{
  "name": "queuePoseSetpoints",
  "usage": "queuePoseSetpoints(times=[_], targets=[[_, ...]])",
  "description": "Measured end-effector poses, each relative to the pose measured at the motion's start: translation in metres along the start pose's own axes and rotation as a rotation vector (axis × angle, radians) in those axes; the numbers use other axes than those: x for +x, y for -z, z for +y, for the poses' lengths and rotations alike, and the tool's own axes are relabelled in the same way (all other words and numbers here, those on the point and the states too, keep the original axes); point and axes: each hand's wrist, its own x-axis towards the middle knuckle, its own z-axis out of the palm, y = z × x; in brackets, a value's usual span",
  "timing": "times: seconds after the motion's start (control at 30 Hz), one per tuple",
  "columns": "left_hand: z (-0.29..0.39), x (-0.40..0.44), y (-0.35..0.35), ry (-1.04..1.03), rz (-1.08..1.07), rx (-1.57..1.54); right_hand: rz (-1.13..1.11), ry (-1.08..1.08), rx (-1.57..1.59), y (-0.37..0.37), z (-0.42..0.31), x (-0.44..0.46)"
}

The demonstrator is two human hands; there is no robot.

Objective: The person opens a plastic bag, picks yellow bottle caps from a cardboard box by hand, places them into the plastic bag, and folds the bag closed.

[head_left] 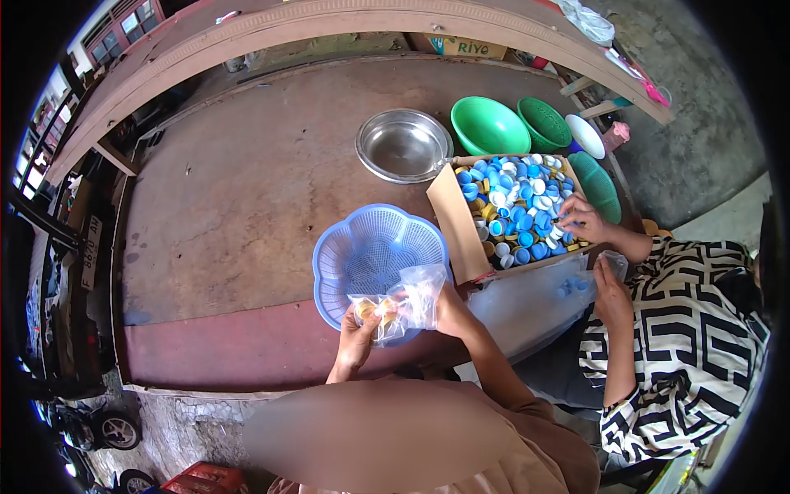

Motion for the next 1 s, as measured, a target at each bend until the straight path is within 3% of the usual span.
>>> queuePoseSetpoints(times=[0.07, 0.13, 0.4, 0.5, 0.53, 0.63, 0.7, 0.8, 0.9, 1.0], targets=[[0.001, 0.001, 0.004, 0.009, 0.001, 0.031, -0.015, 0.088, -0.146, -0.002, -0.005, -0.004], [0.0, 0.001, 0.008, 0.004, -0.026, 0.047, 0.02, -0.161, 0.249, -0.009, 0.002, -0.009], [-0.006, 0.002, 0.001, 0.024, 0.019, -0.001, 0.2, 0.188, -0.196, 0.002, -0.014, -0.009], [0.0, 0.0, -0.003, 0.127, 0.122, -0.12, 0.296, 0.061, 0.021, 0.009, -0.021, -0.01], [0.002, 0.003, -0.009, 0.133, 0.177, -0.187, 0.281, 0.134, -0.039, 0.018, -0.025, -0.007], [-0.004, 0.002, 0.028, 0.29, -0.034, -0.508, 0.487, 0.174, 0.122, 0.046, -0.034, -0.008], [-0.009, 0.001, 0.038, 0.325, 0.012, -0.573, 0.7, 0.091, -0.173, 0.076, -0.034, -0.005], [-0.005, 0.0, 0.032, 0.33, 0.026, -0.643, 0.738, -0.067, -0.928, 0.111, -0.02, -0.008], [0.002, -0.004, 0.026, 0.337, 0.041, -0.708, 0.807, 0.08, -1.062, 0.117, -0.008, 0.009], [-0.011, -0.006, 0.043, 0.336, -0.006, -0.707, 0.575, -0.022, -1.049, 0.131, 0.013, 0.042]])
